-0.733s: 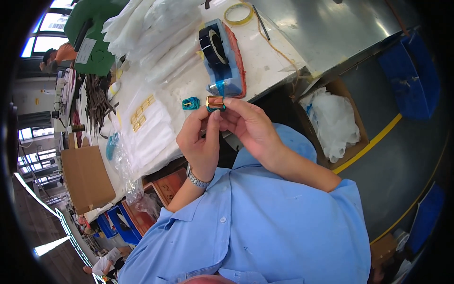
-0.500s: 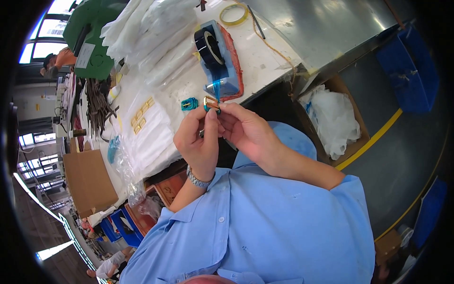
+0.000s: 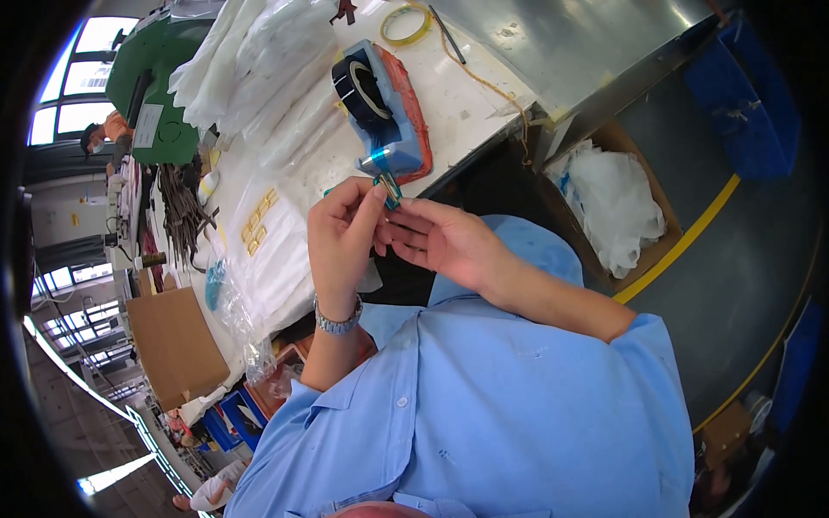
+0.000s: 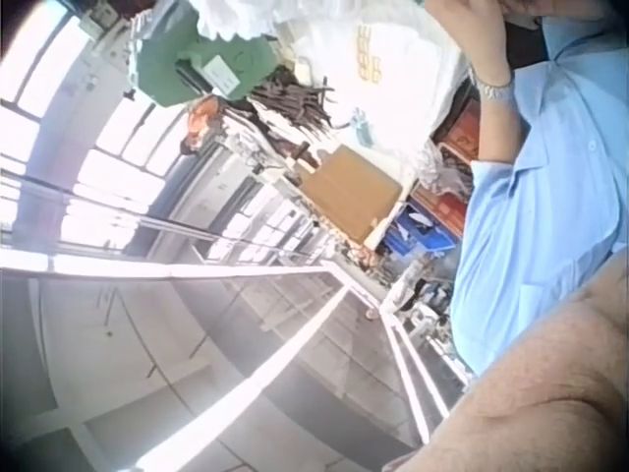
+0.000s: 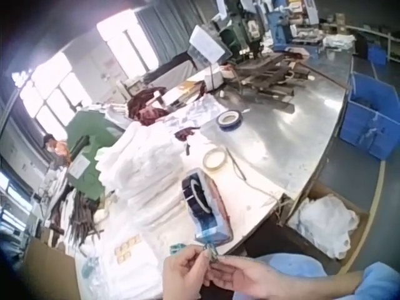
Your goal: Applying protective blue adhesive tape to gold-colored metal buckles at a workshop table.
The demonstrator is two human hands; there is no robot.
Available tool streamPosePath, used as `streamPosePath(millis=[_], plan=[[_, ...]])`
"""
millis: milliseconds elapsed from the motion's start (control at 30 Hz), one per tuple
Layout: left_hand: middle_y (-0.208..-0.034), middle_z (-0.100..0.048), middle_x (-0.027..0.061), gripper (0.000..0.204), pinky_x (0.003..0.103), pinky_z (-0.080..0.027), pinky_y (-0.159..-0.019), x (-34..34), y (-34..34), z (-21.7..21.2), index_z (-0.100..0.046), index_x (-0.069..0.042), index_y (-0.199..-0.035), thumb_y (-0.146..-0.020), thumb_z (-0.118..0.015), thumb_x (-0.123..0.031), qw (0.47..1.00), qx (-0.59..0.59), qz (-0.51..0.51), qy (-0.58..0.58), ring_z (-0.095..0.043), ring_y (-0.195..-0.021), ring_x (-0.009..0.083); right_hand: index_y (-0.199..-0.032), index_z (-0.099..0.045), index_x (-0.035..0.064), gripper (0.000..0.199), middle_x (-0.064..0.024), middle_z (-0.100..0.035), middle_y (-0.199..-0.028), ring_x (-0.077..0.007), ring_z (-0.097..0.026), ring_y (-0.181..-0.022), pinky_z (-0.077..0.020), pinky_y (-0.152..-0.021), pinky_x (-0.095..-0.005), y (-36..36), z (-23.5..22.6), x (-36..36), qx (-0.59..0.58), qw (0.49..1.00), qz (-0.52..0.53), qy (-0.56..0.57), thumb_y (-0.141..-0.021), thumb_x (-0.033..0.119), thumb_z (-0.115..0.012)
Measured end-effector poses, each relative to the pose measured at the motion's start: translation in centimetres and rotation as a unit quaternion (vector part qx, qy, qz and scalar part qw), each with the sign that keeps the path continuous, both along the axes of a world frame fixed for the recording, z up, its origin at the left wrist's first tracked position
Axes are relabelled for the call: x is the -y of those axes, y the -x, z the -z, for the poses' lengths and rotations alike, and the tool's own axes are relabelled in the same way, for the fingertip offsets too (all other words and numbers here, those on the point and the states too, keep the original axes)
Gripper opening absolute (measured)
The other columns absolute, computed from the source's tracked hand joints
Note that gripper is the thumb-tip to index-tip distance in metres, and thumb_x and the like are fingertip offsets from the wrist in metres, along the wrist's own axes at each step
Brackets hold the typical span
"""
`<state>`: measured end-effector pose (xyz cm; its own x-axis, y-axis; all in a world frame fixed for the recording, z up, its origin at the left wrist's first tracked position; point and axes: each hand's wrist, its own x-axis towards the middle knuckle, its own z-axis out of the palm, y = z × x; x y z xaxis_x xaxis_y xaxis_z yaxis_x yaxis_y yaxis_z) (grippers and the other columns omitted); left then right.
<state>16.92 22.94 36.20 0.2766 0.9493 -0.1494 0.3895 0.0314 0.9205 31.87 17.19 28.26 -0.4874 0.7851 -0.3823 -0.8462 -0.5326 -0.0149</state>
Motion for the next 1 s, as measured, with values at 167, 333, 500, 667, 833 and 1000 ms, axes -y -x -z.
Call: streamPosePath(millis=[167,333,500,667,833,1000], plan=[[-0.061,-0.063,0.0014,0.020,0.022,-0.046,-0.047,-0.5,-0.1,-0.5,-0.069,0.001,-0.093,-0.103,-0.065,-0.015,1.000,-0.006,0.007,0.021,-0.060,-0.050,0.0067,-0.130,-0.070,0.0062,0.032,-0.0018,-0.074,-0.114,-0.0087,-0.069,-0.099,-0.0536,-0.083,-0.0242,-2.6,0.7,-2.7,0.195,0.970,0.010,-0.143,-0.107,0.027,-0.063],[-0.059,-0.061,0.0011,0.020,0.023,-0.044,-0.045,-0.6,-0.2,-0.8,-0.068,0.000,-0.089,-0.103,-0.064,-0.015,1.000,-0.014,0.004,0.028,-0.059,-0.049,0.0067,-0.111,-0.078,0.0026,0.024,-0.0007,-0.074,-0.088,-0.0077,-0.068,-0.074,-0.0519,-0.065,-0.0217,-2.4,-0.4,-4.2,0.362,0.904,0.026,-0.225,-0.103,0.023,-0.070],[-0.057,-0.055,0.0003,0.023,0.026,-0.038,-0.046,-0.8,-0.6,-1.4,-0.062,-0.001,-0.083,-0.101,-0.065,-0.014,0.998,-0.059,0.009,0.005,-0.054,-0.048,0.0062,-0.111,-0.077,-0.0007,0.026,-0.0024,-0.074,-0.086,-0.0088,-0.070,-0.069,-0.0515,-0.061,-0.0217,-2.8,-1.3,-4.5,0.416,0.879,0.010,-0.234,-0.101,0.022,-0.072],[-0.058,-0.051,0.0029,0.023,0.029,-0.036,-0.050,-1.3,0.1,-0.8,-0.061,-0.001,-0.081,-0.099,-0.066,-0.014,0.994,-0.092,0.027,-0.054,-0.048,-0.052,0.0089,-0.116,-0.075,-0.0032,0.026,-0.0052,-0.075,-0.089,-0.0119,-0.073,-0.069,-0.0536,-0.058,-0.0237,-2.6,-2.2,-4.1,0.387,0.897,0.009,-0.212,-0.101,0.018,-0.071],[-0.066,-0.057,0.0066,0.020,0.030,-0.040,-0.053,-0.1,-0.2,-0.8,-0.064,0.000,-0.083,-0.098,-0.070,-0.012,0.980,-0.137,0.026,-0.144,-0.054,-0.057,0.0117,-0.120,-0.073,-0.0042,0.028,-0.0088,-0.077,-0.096,-0.0139,-0.074,-0.070,-0.0551,-0.059,-0.0243,-2.5,-2.4,-3.9,0.362,0.914,0.021,-0.184,-0.103,0.017,-0.069],[-0.087,-0.070,0.0093,0.021,0.028,-0.056,-0.064,2.2,-0.1,0.0,-0.069,0.001,-0.111,-0.091,-0.076,0.003,0.953,-0.085,-0.069,-0.284,-0.068,-0.070,0.0146,-0.121,-0.074,-0.0028,0.028,-0.0079,-0.078,-0.098,-0.0118,-0.074,-0.074,-0.0537,-0.060,-0.0220,-2.1,-2.9,-3.3,0.328,0.928,0.033,-0.175,-0.104,0.019,-0.068]])
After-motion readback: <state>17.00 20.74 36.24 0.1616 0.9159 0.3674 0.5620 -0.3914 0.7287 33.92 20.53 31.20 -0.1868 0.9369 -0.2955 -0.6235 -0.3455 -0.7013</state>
